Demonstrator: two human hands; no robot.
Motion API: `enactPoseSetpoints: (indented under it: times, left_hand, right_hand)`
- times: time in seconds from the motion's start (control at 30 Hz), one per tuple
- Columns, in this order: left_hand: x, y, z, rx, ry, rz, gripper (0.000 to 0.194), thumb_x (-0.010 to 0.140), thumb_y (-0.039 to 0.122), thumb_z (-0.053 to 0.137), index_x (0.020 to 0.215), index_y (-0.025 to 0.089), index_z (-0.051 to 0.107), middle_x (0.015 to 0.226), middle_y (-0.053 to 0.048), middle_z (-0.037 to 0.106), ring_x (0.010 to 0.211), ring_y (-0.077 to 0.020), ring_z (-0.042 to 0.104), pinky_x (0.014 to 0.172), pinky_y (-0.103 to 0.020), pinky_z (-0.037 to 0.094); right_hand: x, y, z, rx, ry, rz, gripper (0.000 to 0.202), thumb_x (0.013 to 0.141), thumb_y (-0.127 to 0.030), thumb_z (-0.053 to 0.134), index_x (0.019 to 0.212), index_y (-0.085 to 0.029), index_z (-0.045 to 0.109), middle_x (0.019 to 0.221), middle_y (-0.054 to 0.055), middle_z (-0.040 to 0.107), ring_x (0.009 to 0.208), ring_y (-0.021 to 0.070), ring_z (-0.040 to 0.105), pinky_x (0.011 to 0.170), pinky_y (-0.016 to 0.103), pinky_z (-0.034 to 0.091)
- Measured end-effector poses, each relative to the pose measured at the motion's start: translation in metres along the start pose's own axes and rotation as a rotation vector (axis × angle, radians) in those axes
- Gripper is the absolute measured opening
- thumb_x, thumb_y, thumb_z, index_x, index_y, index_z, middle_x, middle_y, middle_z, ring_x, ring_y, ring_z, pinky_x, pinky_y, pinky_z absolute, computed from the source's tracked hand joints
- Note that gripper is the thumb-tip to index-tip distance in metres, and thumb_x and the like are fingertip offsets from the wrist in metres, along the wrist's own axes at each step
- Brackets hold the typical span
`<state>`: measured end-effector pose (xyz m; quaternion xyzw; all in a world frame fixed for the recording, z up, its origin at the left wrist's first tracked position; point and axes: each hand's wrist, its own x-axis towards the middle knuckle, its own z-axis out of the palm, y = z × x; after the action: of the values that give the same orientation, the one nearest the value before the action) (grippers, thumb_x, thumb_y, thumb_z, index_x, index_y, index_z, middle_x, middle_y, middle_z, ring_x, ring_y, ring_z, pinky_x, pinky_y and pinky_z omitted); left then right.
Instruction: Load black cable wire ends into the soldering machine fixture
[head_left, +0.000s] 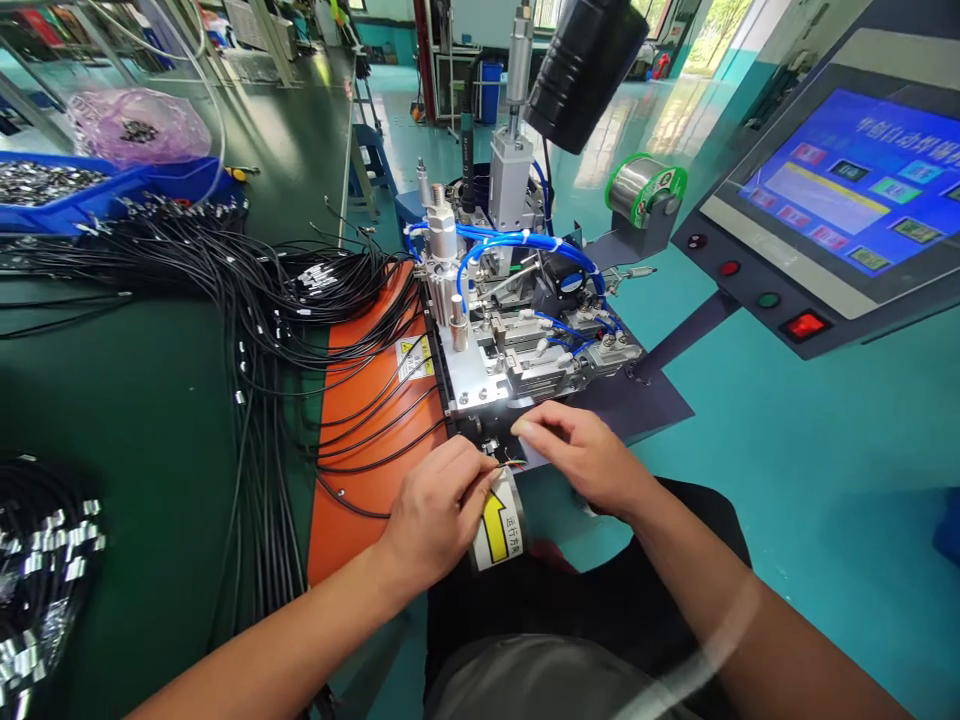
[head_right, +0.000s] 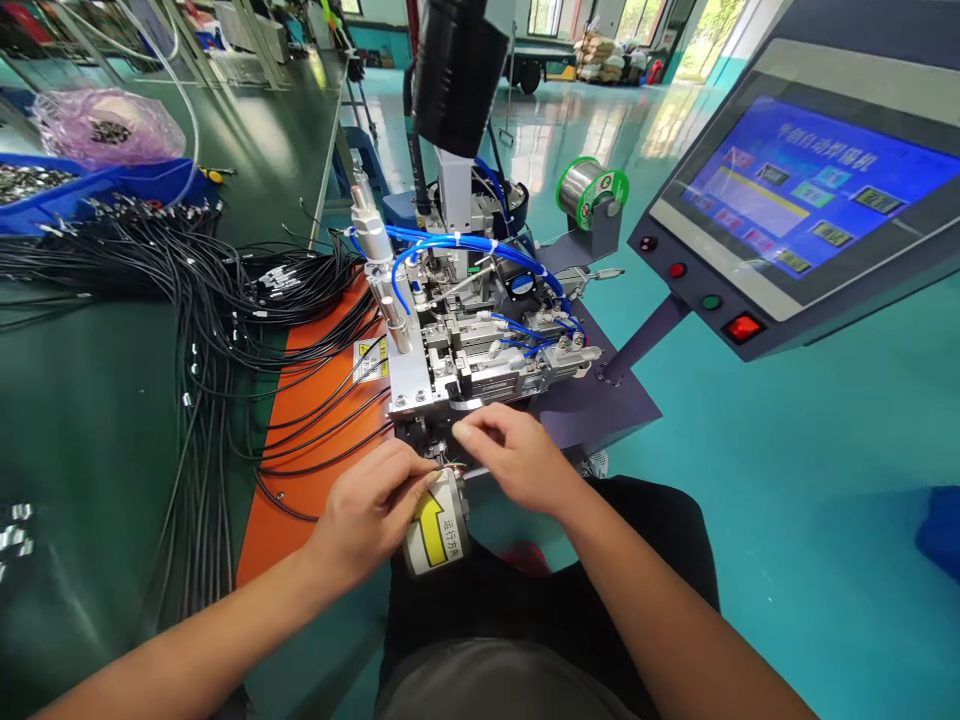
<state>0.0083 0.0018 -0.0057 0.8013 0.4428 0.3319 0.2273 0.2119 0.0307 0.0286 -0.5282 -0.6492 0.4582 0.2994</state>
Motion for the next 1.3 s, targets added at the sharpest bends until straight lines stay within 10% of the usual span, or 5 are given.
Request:
enactPoseSetpoints:
  times: [1.3]
  left_hand:
    - [0.0, 0.002, 0.001, 0.021, 0.04, -0.109, 0.012, 0.094, 0.024, 0.053, 0.086, 0.019, 0.06, 0.079, -0.002, 0.056, 0.075, -0.0148, 0.053, 0.067, -0.028, 0.041]
  right_hand:
    - [-0.009, 0.016, 0.019, 0.259, -0.004, 0.092, 0.031, 0.089, -0.048, 0.058, 0.087, -0.018, 0.067, 0.069, -0.002, 0.055, 0.06, 0.0113, 0.047, 0.055, 0.024, 0.038]
